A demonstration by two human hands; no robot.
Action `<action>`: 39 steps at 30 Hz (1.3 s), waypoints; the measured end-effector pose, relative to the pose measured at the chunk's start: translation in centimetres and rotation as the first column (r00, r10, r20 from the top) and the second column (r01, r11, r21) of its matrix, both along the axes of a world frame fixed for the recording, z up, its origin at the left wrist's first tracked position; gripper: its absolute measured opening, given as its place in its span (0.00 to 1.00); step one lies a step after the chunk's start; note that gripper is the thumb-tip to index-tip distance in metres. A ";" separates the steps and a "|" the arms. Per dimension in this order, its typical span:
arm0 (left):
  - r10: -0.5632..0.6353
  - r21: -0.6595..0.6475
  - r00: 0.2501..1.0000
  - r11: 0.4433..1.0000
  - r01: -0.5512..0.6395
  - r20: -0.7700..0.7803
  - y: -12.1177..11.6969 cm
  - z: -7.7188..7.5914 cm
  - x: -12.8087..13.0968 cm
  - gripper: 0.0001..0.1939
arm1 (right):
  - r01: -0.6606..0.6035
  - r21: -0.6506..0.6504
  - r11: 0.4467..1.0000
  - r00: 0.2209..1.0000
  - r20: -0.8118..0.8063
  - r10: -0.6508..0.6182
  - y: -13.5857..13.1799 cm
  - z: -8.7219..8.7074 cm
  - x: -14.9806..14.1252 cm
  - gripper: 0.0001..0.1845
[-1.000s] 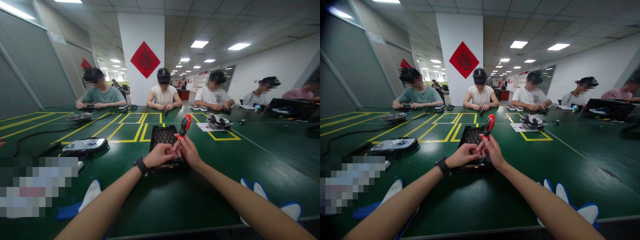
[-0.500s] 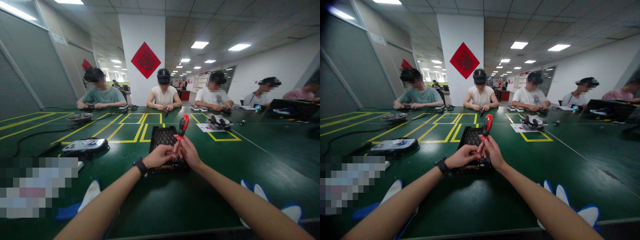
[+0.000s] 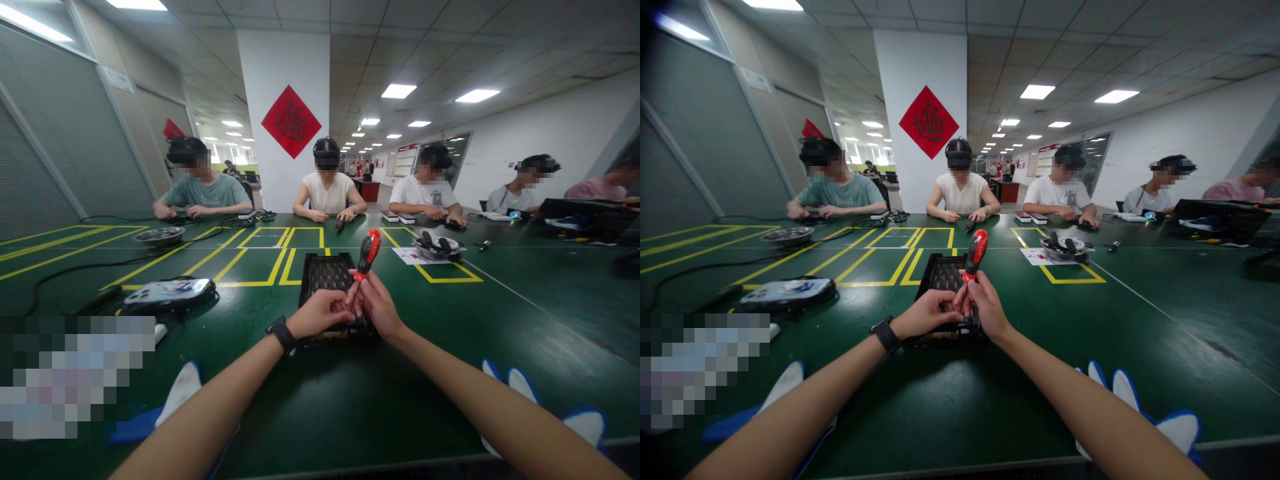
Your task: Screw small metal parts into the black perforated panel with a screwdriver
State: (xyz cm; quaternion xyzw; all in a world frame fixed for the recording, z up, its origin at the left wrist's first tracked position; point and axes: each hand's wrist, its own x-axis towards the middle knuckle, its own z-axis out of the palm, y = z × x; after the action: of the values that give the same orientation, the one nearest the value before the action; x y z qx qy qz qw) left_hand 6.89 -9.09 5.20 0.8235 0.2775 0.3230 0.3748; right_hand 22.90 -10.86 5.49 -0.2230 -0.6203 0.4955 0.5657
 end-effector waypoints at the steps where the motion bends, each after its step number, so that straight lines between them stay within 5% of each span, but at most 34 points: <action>1: -0.001 0.010 1.000 1.000 0.001 0.001 0.0 0.1 0.0 0.13 | 0.000 -0.001 1.000 1.000 0.000 0.000 0.0 0.0 0.0 0.18; 13: -0.147 -0.037 0.989 0.988 0.147 0.016 -0.6 0.9 -0.1 0.11 | -0.018 -0.036 0.999 1.000 -0.021 0.017 0.0 0.1 -0.2 0.18; 23: 0.015 0.046 0.999 0.999 -0.014 -0.028 -0.2 0.3 0.1 0.14 | 0.066 0.018 0.998 0.998 0.013 -0.067 0.1 0.0 -0.1 0.18; 35: -0.134 0.017 0.991 0.991 0.134 -0.026 -0.6 1.0 -0.1 0.12 | -0.001 -0.034 0.999 1.000 -0.003 0.001 -0.1 0.1 -0.2 0.18; 39: -0.102 -0.010 0.995 0.995 0.102 -0.019 -0.6 0.9 0.0 0.12 | 0.023 -0.012 1.000 1.000 -0.005 -0.023 -0.1 0.1 -0.1 0.18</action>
State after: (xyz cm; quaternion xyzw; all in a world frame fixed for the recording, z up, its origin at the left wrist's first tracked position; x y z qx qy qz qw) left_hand 6.90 -9.65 6.11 0.8380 0.2400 0.2942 0.3919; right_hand 22.82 -10.95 5.59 -0.2325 -0.6132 0.4932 0.5716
